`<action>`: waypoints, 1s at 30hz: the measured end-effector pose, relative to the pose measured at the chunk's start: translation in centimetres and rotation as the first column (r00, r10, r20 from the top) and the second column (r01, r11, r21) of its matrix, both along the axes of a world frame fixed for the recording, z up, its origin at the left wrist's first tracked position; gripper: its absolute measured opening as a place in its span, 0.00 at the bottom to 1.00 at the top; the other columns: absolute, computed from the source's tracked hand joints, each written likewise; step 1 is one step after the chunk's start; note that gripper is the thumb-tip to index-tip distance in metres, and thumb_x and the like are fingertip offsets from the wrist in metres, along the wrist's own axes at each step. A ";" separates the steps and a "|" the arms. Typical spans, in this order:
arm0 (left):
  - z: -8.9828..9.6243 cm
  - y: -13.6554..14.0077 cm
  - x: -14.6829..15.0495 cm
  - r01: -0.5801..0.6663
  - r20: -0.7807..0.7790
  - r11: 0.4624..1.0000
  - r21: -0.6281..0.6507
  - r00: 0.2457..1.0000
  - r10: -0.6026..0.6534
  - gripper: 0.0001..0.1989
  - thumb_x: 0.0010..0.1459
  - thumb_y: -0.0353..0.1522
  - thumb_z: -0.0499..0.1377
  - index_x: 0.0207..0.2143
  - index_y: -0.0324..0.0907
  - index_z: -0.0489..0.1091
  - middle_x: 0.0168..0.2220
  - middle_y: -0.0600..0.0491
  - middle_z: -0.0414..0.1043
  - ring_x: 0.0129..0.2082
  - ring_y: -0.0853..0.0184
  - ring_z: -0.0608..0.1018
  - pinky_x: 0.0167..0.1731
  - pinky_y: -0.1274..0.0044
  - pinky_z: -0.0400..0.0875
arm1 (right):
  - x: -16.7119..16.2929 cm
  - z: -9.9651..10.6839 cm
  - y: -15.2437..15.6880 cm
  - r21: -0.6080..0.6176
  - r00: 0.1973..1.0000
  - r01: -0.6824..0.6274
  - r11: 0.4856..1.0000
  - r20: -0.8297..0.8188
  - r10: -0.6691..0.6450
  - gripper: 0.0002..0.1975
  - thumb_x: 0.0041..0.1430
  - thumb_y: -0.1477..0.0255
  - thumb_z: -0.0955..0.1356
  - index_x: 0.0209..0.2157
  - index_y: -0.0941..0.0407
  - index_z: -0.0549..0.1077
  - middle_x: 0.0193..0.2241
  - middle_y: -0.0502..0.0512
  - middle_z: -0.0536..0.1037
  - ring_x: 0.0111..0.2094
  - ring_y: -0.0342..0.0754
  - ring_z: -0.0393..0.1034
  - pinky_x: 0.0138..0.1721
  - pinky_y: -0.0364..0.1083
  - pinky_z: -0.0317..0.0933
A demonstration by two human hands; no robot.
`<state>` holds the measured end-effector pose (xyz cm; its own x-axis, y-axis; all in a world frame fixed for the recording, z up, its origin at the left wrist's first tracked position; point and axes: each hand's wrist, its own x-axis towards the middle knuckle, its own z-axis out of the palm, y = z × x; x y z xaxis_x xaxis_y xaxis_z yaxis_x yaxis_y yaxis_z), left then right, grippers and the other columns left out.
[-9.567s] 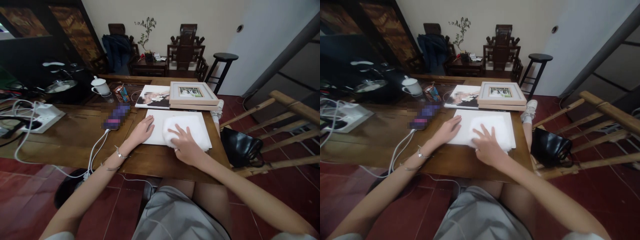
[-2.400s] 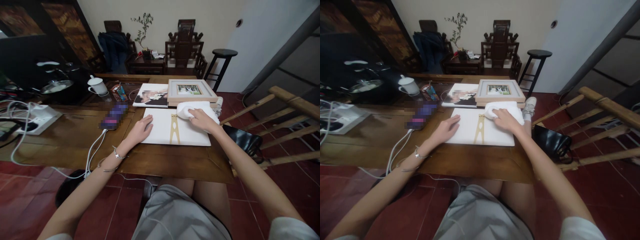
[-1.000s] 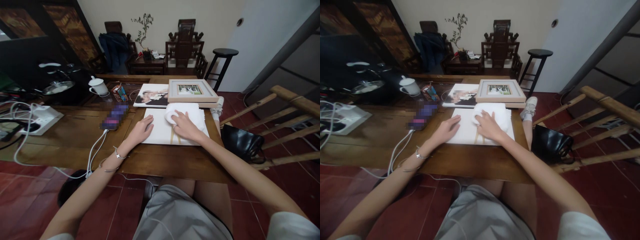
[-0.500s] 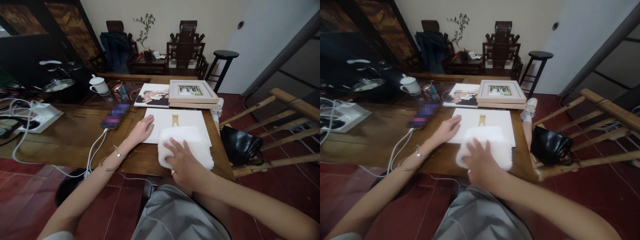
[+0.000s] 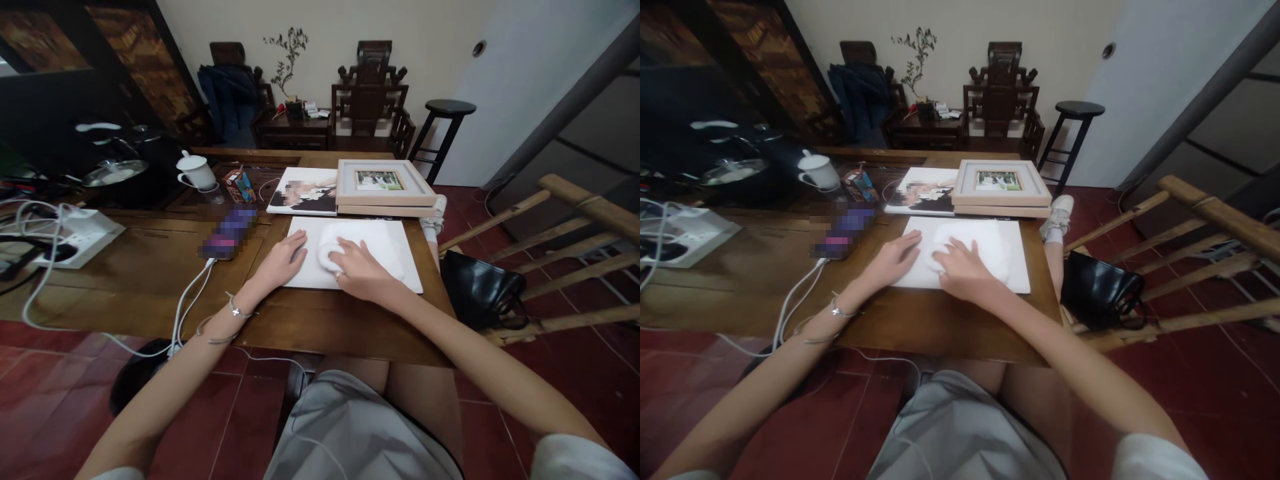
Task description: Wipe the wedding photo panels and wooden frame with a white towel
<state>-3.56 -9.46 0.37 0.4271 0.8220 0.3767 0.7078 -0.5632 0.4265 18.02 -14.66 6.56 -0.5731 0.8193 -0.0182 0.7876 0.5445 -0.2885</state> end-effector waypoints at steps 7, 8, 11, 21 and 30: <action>0.0 0.0 0.0 0.009 0.014 1.000 -0.008 1.000 -0.009 0.20 0.63 0.37 0.49 0.52 0.36 0.69 0.58 0.41 0.67 0.60 0.54 0.67 0.60 0.61 0.60 | -0.6 -0.4 3.1 0.053 0.998 0.056 0.997 -0.041 -0.054 0.21 0.56 0.80 0.58 0.51 0.60 0.69 0.57 0.72 0.66 0.66 0.64 0.44 0.56 0.77 0.39; 0.1 0.0 0.0 0.009 0.009 1.000 -0.008 1.000 -0.009 0.21 0.63 0.37 0.49 0.52 0.36 0.69 0.58 0.41 0.67 0.60 0.55 0.67 0.60 0.61 0.60 | -0.8 -0.5 2.7 0.036 0.997 0.067 0.997 -0.043 -0.065 0.21 0.56 0.80 0.58 0.51 0.60 0.68 0.58 0.72 0.65 0.66 0.64 0.43 0.56 0.78 0.38; 0.1 0.0 0.0 0.008 0.000 1.000 -0.008 1.000 -0.008 0.21 0.63 0.37 0.49 0.52 0.36 0.69 0.58 0.40 0.67 0.60 0.54 0.67 0.61 0.62 0.60 | -1.2 -0.6 0.6 0.003 0.997 0.080 0.997 -0.024 -0.080 0.22 0.55 0.81 0.59 0.51 0.60 0.69 0.62 0.71 0.60 0.67 0.64 0.40 0.57 0.78 0.35; 0.3 -0.2 0.1 0.000 -0.022 1.000 -0.007 1.000 0.000 0.20 0.63 0.35 0.49 0.52 0.33 0.69 0.59 0.38 0.65 0.61 0.54 0.67 0.60 0.62 0.60 | -0.8 0.6 -8.7 -0.099 0.997 -0.077 0.992 0.000 0.078 0.21 0.51 0.79 0.61 0.46 0.56 0.72 0.64 0.63 0.58 0.67 0.64 0.38 0.57 0.78 0.36; 0.2 0.0 0.0 -0.002 0.000 1.000 -0.021 1.000 0.002 0.21 0.62 0.35 0.49 0.52 0.32 0.69 0.58 0.36 0.66 0.60 0.52 0.67 0.60 0.61 0.60 | -1.5 1.0 -5.8 -0.036 0.997 -0.076 0.996 0.005 0.076 0.18 0.54 0.78 0.61 0.46 0.57 0.72 0.57 0.65 0.68 0.64 0.64 0.48 0.56 0.76 0.42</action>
<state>-3.51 -9.51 0.57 0.4254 0.8306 0.3593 0.7091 -0.5526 0.4379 16.53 -20.42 7.60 -0.6337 0.7719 -0.0503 0.7460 0.5926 -0.3038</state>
